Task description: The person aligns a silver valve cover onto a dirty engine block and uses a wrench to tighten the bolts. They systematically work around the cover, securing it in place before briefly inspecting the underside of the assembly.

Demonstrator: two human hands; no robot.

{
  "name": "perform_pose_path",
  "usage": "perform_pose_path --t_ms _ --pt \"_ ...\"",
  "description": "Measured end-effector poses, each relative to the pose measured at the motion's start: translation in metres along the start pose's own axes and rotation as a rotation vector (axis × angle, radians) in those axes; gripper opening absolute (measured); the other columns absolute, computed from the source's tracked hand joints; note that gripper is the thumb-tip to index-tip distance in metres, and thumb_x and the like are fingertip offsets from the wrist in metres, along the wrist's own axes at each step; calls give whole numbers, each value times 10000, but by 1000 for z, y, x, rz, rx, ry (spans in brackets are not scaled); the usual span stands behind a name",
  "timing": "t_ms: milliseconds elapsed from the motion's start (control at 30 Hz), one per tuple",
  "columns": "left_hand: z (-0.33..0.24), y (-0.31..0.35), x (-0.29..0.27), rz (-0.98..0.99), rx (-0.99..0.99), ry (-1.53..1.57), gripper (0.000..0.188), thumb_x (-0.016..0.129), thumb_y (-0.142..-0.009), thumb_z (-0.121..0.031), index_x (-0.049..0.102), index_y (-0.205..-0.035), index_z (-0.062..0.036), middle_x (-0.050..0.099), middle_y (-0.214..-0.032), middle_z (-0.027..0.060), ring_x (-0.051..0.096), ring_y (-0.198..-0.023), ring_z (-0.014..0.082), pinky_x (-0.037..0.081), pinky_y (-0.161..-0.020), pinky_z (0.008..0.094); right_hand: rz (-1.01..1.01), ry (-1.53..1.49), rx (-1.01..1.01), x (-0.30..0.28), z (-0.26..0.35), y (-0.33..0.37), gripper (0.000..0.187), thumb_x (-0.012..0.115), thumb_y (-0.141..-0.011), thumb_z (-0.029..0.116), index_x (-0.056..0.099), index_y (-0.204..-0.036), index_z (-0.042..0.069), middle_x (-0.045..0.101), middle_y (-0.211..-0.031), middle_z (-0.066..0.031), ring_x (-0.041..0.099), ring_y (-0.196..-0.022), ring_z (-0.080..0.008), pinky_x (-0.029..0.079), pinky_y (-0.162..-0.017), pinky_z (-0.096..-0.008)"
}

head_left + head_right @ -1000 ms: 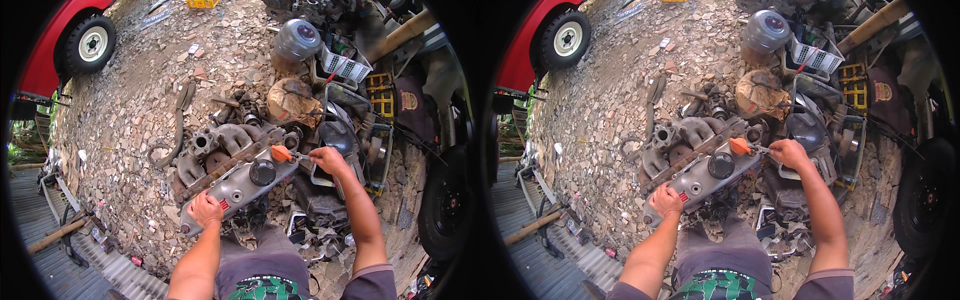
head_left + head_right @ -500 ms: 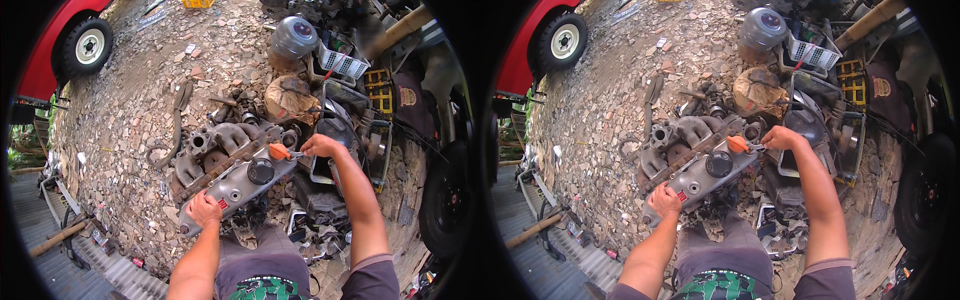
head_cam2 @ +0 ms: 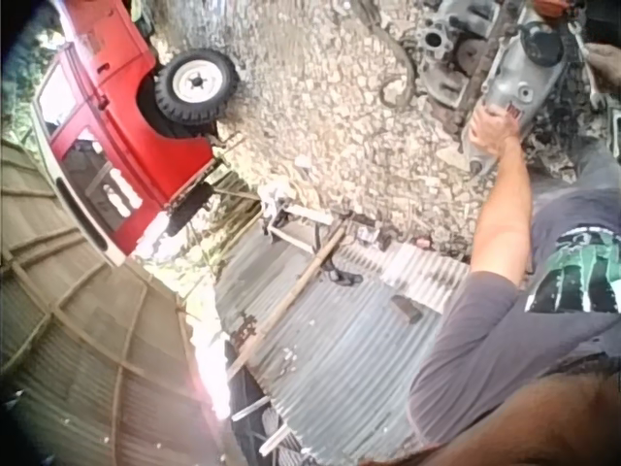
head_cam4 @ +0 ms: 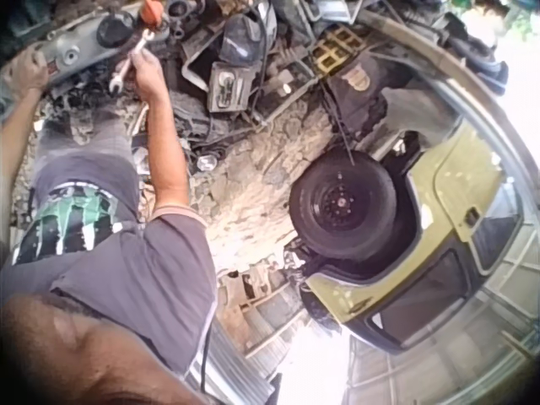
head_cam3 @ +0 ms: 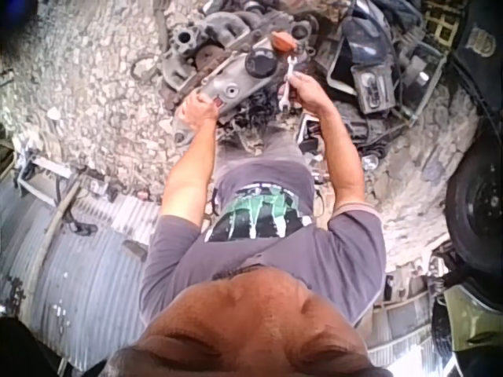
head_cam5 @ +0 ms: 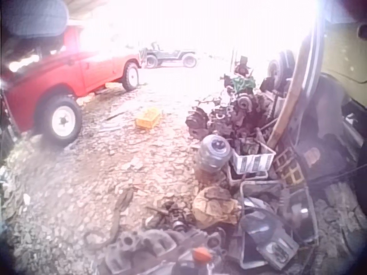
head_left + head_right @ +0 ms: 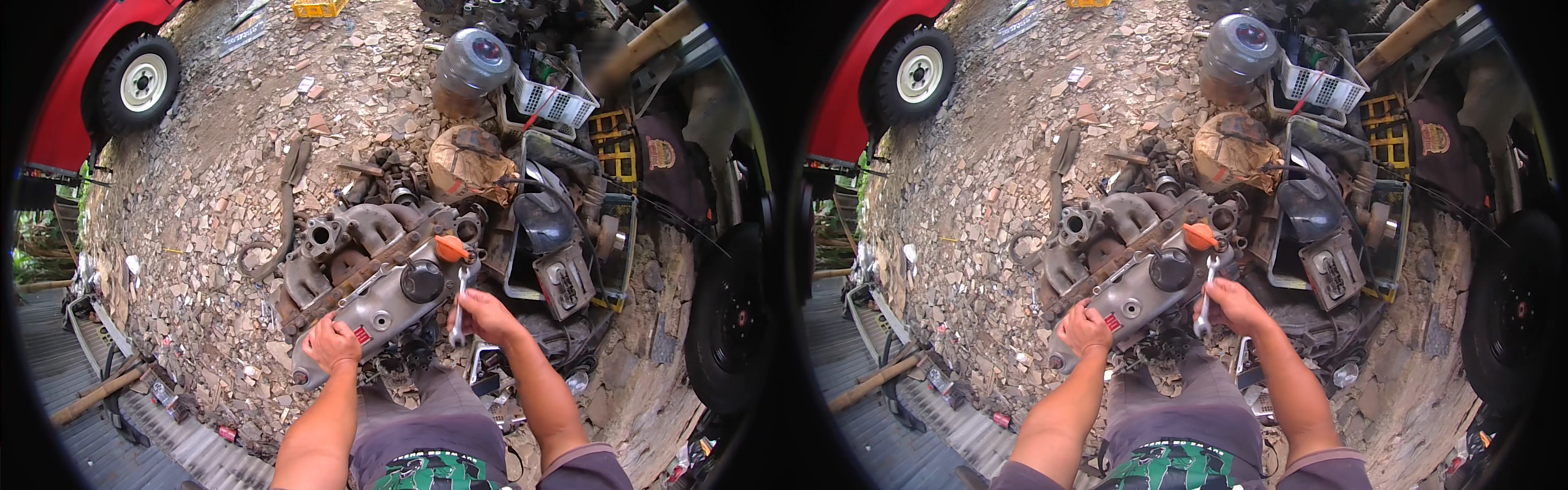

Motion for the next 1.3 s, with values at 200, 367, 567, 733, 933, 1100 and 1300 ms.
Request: perform_pose_path --t_ms 200,367,567,733,933,1100,1300 --pt "-1 1 0 -15 8 7 262 502 -861 -221 719 -1002 -180 713 -1031 0 610 -1040 188 320 -1009 381 -410 1009 -301 -58 70 36 281 578 -957 213 651 -1118 -6 709 -989 -166 696 -937 -274 529 -858 -397" --pt "-3 0 -2 0 3 21 254 510 -858 -212 718 -1000 -176 711 -1017 6 607 -1045 188 322 -1008 383 -410 1480 -388 -62 136 23 281 592 -888 197 702 -1137 132 704 -995 -172 655 -967 -372 512 -853 -452" --pt "-1 0 -3 1 -5 30 252 510 -856 -209 717 -994 -172 709 -1004 12 605 -1039 189 319 -1013 386 -238 1822 -253 -42 168 2 346 577 -826 170 735 -1130 215 730 -973 -115 673 -950 -325 509 -827 -445" --pt "-1 1 -1 -32 11 36 258 503 -857 -215 718 -993 -168 707 -993 12 605 -1032 190 318 -1015 389 -182 1745 -217 -53 163 -13 380 559 -814 133 729 -1149 192 725 -1012 -133 675 -962 -334 515 -843 -419" --pt "-4 -1 -1 11 -12 30 264 500 -855 -219 720 -993 -170 706 -992 12 605 -1029 185 314 -1022 387 -288 859 -142 -77 72 -14 188 557 -916 121 649 -1050 26 653 -810 -59 613 -744 -179 516 -674 -349" --pt "-1 0 -2 -3 -11 25 268 499 -851 -221 719 -997 -172 707 -1004 14 606 -1035 189 314 -1023 387 -323 -195 -132 -3 13 -16 106 565 -935 120 476 -991 108 474 -693 6 436 -544 -87 409 -478 -268" --pt "-1 0 -1 5 -8 11 274 495 -854 -226 717 -1006 -172 709 -1022 14 605 -1043 195 312 -1025 393 -501 201 -225 -18 27 12 88 609 -908 104 552 -963 67 494 -677 37 439 -587 -54 397 -522 -255"
Point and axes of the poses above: each hand's wrist, its own y-axis away from the middle knuckle, its own x-axis out of the palm, z = x × y, the point moved 7 cm from there along -y, towards the middle knuckle
